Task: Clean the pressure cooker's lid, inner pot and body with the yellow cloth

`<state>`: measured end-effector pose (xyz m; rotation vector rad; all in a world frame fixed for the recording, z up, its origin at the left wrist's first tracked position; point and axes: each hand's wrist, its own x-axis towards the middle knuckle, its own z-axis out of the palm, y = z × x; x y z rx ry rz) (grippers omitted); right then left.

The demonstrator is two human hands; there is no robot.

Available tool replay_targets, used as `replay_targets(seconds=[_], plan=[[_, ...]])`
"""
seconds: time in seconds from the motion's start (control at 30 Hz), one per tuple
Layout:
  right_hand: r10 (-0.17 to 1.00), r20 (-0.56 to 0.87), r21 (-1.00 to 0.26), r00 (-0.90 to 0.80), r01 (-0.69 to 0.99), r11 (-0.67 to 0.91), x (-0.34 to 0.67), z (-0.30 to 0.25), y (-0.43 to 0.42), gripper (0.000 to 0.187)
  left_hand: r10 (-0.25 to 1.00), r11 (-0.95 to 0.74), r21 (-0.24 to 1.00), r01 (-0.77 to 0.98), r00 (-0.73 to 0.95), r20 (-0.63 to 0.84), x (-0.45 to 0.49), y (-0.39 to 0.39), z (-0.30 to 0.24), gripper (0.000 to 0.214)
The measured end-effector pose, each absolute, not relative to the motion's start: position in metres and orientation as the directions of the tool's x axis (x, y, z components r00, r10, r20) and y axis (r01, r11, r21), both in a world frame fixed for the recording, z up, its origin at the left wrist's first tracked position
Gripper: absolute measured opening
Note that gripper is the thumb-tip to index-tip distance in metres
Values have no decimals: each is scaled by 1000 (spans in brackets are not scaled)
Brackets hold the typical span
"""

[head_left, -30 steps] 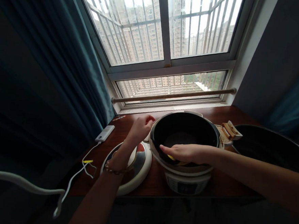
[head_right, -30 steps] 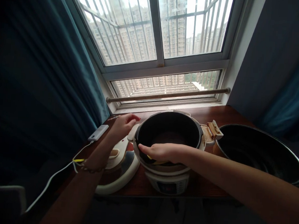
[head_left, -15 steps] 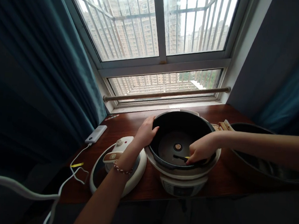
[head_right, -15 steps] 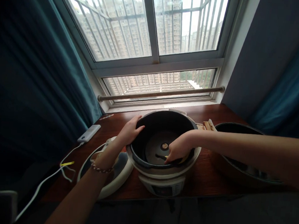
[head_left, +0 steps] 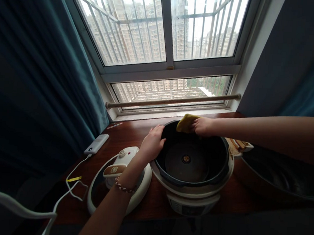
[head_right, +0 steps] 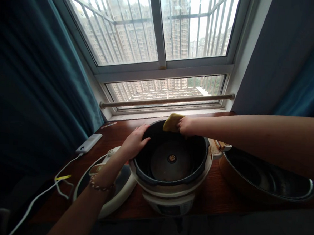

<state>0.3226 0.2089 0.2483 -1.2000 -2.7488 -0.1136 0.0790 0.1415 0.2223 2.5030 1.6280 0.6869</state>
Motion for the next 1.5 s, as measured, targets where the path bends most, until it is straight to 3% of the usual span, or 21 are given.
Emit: replay_targets(seconds=[0.1, 0.23, 0.3, 0.4, 0.47, 0.67, 0.77, 0.9, 0.97, 1.1, 1.17, 1.23, 1.3, 1.37, 1.43, 1.5], plan=[[534, 3, -51, -846, 533, 845, 293, 248, 219, 20, 885, -427, 302, 852, 327, 331, 80, 140, 224, 47], [332, -48, -148, -942, 336, 930, 264, 240, 228, 27, 893, -409, 319, 855, 302, 335, 81, 140, 224, 48], [411, 13, -209, -912, 399, 893, 263, 234, 229, 24, 898, -398, 327, 857, 291, 331, 81, 141, 224, 49], [659, 92, -266, -746, 619, 739, 277, 226, 225, 21, 900, -395, 329, 857, 291, 324, 80, 141, 224, 49], [724, 76, -261, -685, 688, 677, 293, 221, 221, 27, 898, -401, 330, 855, 296, 326, 80, 141, 223, 49], [759, -149, -209, -634, 771, 602, 332, 196, 197, 37, 905, -392, 340, 855, 293, 308, 80, 140, 225, 48], [718, -321, -264, -617, 787, 558, 336, 187, 167, 40, 905, -394, 347, 851, 293, 309, 81, 140, 225, 47], [677, -333, -411, -656, 747, 522, 319, 205, 114, 25, 903, -400, 348, 848, 298, 311, 80, 140, 225, 46], [698, -421, -533, -579, 781, 326, 300, 223, 92, 23, 902, -400, 348, 848, 297, 314, 80, 140, 225, 46], [707, -586, -636, -394, 765, -100, 257, 258, 69, 33, 895, -410, 345, 844, 300, 329, 81, 140, 224, 44], [735, -537, -683, -415, 725, -90, 244, 269, 63, 39, 887, -421, 336, 843, 306, 345, 81, 139, 225, 42], [752, -410, -694, -517, 712, 112, 239, 277, 58, 44, 859, -447, 305, 841, 309, 408, 80, 137, 229, 39], [747, -238, -626, -621, 686, 371, 238, 281, 49, 46, 801, -504, 275, 819, 324, 503, 81, 132, 239, 36], [761, -96, -520, -642, 684, 511, 238, 283, 38, 45, 766, -569, 324, 756, 343, 544, 86, 122, 255, 32], [800, -28, -457, -599, 720, 522, 237, 282, 26, 45, 785, -613, 457, 644, 431, 445, 96, 111, 273, 30], [832, 20, -433, -555, 745, 508, 234, 279, 13, 44, 744, -609, 579, 541, 642, 183, 110, 102, 287, 30]])
